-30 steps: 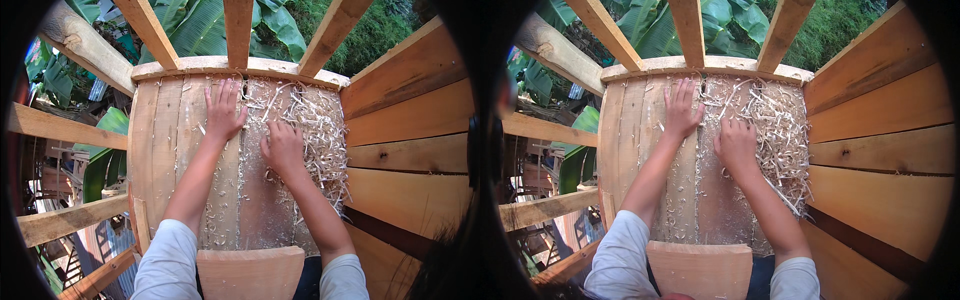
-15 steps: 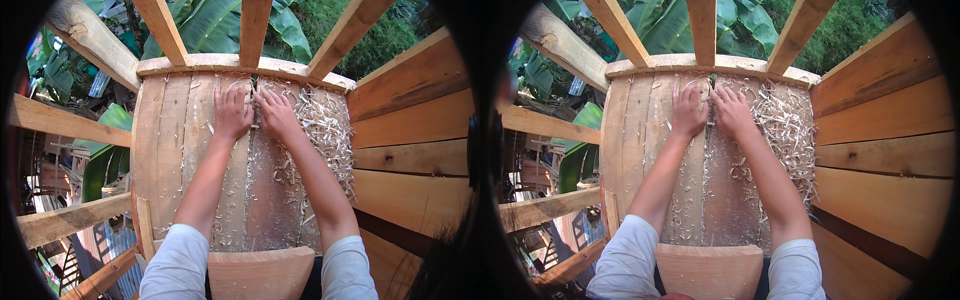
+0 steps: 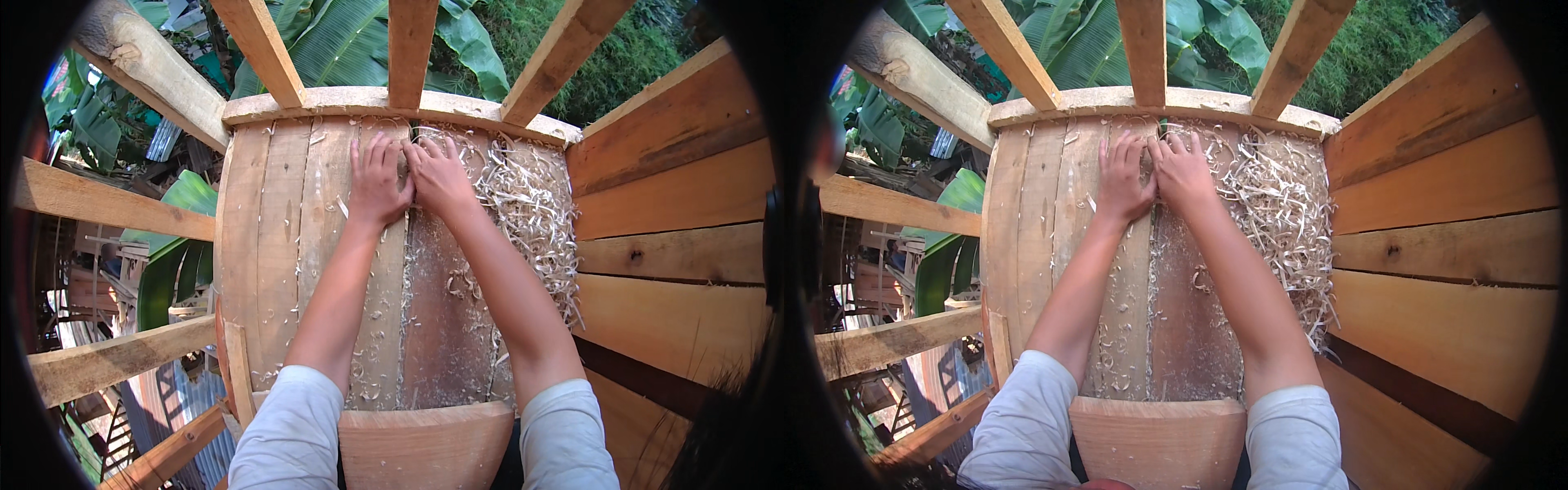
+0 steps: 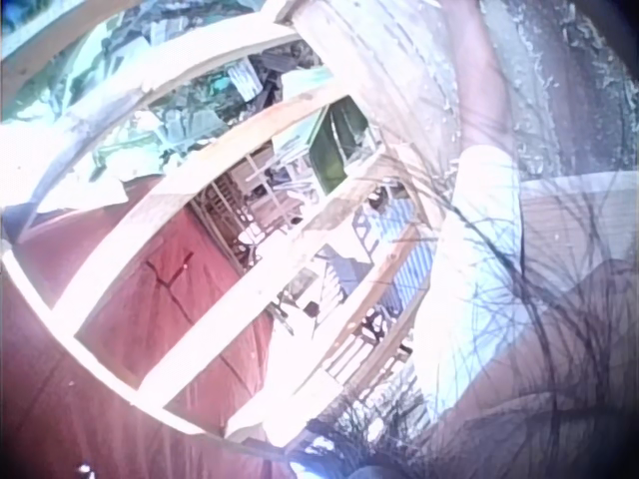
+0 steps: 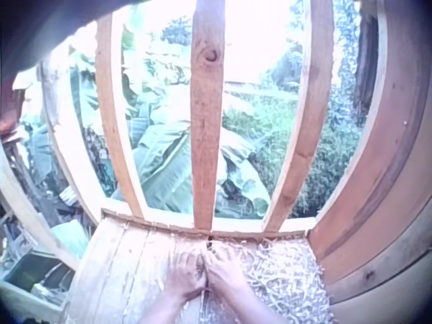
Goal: The person repeatedly wipes and sweeps wood shavings off the interior surface of a large wooden barrel using both hands. The person moves the shavings toward the center and then out of the barrel, continuing the cleaning motion throughout the clip.
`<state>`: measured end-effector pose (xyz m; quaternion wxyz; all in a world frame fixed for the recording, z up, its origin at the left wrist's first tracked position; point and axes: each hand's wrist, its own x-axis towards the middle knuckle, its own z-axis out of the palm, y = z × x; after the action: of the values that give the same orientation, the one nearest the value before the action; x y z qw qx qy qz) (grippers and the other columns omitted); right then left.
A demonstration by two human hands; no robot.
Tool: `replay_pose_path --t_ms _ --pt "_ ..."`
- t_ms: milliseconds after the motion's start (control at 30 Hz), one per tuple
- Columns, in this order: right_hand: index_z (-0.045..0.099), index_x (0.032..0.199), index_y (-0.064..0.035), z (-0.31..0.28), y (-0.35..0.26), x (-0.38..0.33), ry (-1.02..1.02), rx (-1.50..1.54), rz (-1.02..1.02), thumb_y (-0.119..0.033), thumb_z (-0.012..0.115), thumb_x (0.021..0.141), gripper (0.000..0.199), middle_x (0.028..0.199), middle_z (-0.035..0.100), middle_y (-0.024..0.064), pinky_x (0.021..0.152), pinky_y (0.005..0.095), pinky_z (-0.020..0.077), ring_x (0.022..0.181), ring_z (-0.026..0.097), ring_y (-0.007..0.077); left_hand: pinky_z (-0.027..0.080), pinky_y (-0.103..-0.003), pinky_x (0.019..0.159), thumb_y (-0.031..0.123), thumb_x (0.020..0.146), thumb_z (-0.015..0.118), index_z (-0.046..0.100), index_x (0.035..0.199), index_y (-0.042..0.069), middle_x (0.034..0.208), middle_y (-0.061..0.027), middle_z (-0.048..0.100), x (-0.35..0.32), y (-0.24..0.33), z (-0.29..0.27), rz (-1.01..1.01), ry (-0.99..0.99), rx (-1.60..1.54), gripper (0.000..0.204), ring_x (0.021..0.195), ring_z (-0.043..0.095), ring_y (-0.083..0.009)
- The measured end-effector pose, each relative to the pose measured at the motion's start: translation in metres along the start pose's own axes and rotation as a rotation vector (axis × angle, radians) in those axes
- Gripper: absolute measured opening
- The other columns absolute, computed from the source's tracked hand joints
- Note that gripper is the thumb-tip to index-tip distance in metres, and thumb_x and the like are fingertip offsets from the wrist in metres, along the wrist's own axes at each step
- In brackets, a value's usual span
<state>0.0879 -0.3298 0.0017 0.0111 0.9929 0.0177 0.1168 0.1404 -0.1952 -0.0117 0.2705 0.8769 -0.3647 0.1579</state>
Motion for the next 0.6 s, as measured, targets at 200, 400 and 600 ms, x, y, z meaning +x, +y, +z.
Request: replay_pose_path --t_ms 200,400,600 --pt "0.05 0.132 -0.004 -0.024 0.017 0.02 0.04 0.267 0.079 -0.006 0.06 0.082 0.051 0.117 0.067 0.0145 0.107 0.0464 0.0392 0.119 0.058 0.0327 0.018 -0.058 0.119 0.028 0.086 0.063 0.063 0.118 0.007 0.129 -0.0162 0.056 0.001 -0.003 -0.007 0.019 -0.116 -0.021 0.039 0.134 0.043 -0.033" --pt "0.048 0.132 -0.0042 -0.019 0.006 -0.013 0.03 0.485 0.023 -0.001 0.061 0.08 0.054 0.117 0.066 0.0187 0.101 0.0447 0.0438 0.115 0.06 0.0333 0.017 -0.06 0.118 0.023 0.086 0.06 0.064 0.118 0.008 0.129 -0.0163 0.055 -0.002 -0.004 0.003 0.008 -0.017 0.015 0.036 0.134 0.044 -0.0339" --pt "0.046 0.131 -0.0064 -0.012 0.008 -0.02 0.306 0.705 0.232 0.011 0.053 0.075 0.059 0.113 0.066 0.0242 0.089 0.0455 0.0508 0.106 0.064 0.0386 0.022 -0.06 0.117 0.018 0.083 0.059 0.065 0.104 0.009 0.116 -0.0139 0.057 0.001 -0.003 -0.001 0.013 0.006 -0.065 0.024 0.126 0.048 -0.0334"
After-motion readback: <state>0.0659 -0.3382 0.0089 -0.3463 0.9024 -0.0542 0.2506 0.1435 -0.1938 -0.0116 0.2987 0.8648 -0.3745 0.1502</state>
